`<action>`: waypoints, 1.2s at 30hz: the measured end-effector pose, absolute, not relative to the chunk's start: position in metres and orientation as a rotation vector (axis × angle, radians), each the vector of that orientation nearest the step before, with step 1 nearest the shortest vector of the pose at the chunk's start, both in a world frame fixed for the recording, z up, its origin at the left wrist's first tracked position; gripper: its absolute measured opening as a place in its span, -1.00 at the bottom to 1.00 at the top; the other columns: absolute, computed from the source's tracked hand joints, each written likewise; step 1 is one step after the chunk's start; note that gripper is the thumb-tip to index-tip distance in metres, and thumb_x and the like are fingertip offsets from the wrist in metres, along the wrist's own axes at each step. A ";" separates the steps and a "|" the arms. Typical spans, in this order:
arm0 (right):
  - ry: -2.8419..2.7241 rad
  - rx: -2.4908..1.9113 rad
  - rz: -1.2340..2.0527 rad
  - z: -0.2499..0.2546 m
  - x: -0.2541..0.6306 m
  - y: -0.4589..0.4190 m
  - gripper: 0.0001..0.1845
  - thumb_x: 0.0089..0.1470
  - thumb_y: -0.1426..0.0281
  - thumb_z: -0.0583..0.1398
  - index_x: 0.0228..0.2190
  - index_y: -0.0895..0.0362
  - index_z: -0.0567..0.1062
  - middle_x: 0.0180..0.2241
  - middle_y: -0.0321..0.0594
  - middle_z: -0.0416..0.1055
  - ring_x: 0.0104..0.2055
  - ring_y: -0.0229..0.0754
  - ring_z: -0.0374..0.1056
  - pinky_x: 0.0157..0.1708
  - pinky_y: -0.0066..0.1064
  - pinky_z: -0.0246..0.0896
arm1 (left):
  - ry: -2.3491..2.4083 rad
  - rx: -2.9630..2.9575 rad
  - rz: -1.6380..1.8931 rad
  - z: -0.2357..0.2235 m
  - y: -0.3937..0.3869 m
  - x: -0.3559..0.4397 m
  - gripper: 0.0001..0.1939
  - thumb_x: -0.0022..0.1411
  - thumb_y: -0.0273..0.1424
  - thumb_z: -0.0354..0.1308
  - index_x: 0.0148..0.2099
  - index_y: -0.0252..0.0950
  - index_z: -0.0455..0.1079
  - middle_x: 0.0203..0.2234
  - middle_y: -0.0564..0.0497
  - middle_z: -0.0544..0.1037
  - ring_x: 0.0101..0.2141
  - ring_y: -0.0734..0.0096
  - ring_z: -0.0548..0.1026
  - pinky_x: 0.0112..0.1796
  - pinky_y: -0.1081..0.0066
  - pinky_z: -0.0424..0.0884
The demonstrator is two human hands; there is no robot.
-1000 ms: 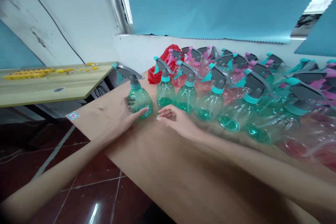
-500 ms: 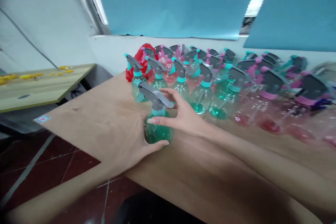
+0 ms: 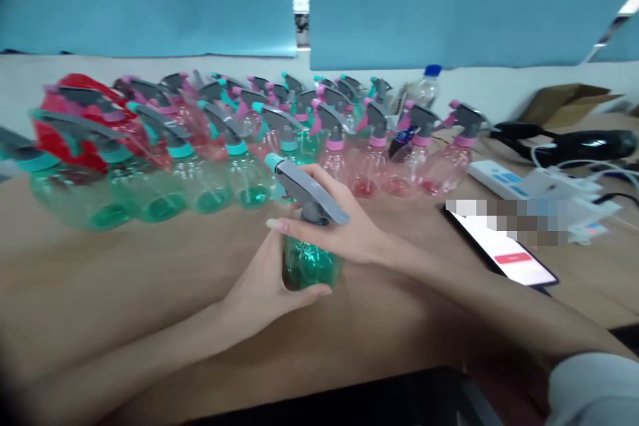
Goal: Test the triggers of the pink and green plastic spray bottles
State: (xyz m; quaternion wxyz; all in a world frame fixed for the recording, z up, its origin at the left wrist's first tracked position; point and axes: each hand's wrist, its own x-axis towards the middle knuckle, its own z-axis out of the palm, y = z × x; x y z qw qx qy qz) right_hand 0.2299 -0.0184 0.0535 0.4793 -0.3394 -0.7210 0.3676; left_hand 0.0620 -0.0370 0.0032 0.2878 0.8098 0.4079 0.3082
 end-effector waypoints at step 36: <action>-1.740 -1.110 0.725 0.074 0.266 0.007 -0.44 -0.19 0.47 0.11 -0.07 -0.08 0.40 -0.37 -0.29 0.51 -0.33 -0.09 0.45 -0.39 -0.24 0.40 | 0.976 2.752 0.337 -0.013 0.004 0.052 -0.41 0.29 -0.14 0.05 0.26 -0.30 0.12 0.20 -0.22 0.23 0.19 0.00 0.16 0.10 -0.02 0.16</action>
